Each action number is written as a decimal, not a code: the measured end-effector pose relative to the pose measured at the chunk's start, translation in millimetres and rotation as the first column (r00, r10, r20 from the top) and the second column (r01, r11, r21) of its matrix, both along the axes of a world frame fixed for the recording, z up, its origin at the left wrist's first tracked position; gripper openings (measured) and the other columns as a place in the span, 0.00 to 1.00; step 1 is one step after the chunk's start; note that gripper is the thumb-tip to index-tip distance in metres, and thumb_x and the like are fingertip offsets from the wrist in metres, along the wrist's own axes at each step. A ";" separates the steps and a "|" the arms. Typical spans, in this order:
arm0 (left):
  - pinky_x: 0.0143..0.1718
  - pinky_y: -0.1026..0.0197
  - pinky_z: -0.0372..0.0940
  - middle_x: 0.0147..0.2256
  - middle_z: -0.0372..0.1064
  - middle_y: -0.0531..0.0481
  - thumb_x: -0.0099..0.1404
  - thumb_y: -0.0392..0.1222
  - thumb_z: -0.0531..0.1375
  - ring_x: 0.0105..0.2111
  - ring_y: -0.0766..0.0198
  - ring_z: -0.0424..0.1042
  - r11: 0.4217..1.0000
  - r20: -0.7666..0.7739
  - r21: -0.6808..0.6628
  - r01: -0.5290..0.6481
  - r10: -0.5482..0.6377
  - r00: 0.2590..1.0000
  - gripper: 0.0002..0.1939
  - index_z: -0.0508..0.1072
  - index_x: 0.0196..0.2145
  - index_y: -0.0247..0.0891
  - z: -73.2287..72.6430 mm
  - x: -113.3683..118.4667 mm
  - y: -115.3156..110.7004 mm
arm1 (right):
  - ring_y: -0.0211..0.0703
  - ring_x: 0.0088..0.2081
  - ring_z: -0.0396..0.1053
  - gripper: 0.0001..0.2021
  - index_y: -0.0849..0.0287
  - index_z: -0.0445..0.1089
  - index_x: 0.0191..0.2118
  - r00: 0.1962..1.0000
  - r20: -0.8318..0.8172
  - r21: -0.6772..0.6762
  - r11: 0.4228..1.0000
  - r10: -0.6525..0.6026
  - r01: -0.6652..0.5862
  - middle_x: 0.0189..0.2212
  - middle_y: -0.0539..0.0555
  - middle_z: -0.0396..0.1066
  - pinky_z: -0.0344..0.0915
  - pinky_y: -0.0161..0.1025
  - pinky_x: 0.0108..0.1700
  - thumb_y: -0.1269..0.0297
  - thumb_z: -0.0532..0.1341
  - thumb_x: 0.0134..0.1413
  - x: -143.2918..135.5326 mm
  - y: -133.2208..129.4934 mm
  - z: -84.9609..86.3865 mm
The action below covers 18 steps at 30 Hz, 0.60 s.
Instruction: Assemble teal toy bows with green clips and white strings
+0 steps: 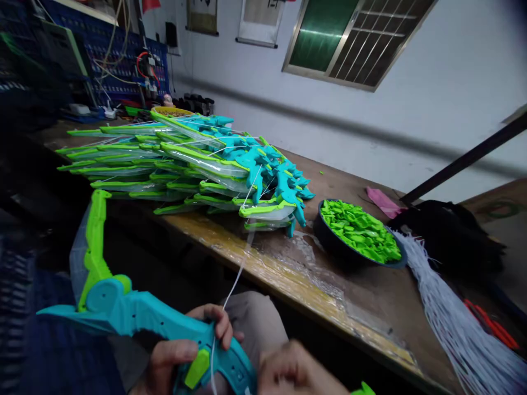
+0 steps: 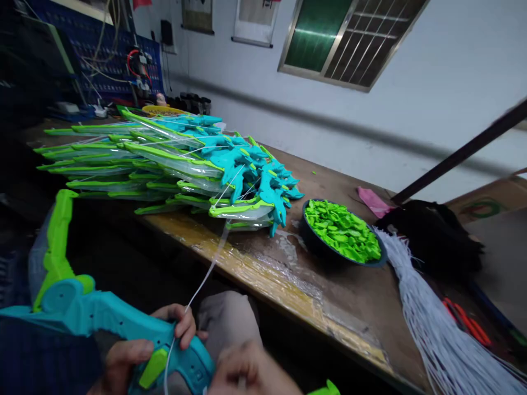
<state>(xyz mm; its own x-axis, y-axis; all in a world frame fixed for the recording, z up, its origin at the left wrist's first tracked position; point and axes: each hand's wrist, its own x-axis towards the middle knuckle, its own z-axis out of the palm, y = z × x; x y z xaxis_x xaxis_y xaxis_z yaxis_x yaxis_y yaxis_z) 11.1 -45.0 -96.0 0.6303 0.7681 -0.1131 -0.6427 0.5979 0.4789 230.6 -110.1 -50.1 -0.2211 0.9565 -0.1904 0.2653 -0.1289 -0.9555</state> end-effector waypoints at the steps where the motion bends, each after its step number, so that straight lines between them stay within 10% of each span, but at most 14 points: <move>1: 0.58 0.43 0.60 0.33 0.71 0.45 0.44 0.44 0.64 0.36 0.56 0.70 1.000 -0.011 0.030 -0.003 0.003 1.000 0.22 0.79 0.38 0.32 2.3 -1.3 0.8 | 0.36 0.25 0.66 0.25 0.58 0.72 0.25 0.997 -0.073 -0.048 0.999 -0.028 0.024 0.21 0.48 0.68 0.64 0.35 0.30 0.41 0.62 0.62 -0.9 10.8 2.6; 9: 0.40 0.54 0.64 0.31 0.70 0.45 0.47 0.45 0.70 0.35 0.54 0.71 0.970 -0.009 0.110 0.215 -0.216 0.976 0.23 0.81 0.41 0.34 3.9 6.6 -7.3 | 0.42 0.33 0.76 0.27 0.62 0.72 0.42 0.808 -0.524 -0.342 0.936 -0.269 0.089 0.36 0.59 0.79 0.69 0.38 0.37 0.41 0.69 0.50 -60.2 86.5 7.6; 18: 0.43 0.53 0.62 0.37 0.68 0.43 0.50 0.46 0.66 0.39 0.53 0.66 0.978 -0.093 0.110 0.176 -0.166 0.982 0.20 0.76 0.42 0.36 6.8 -14.6 -24.5 | 0.28 0.19 0.53 0.19 0.61 0.72 0.41 0.591 -0.725 -0.249 0.935 -0.353 0.253 0.27 0.49 0.74 0.46 0.29 0.20 0.60 0.74 0.44 -67.1 113.7 54.3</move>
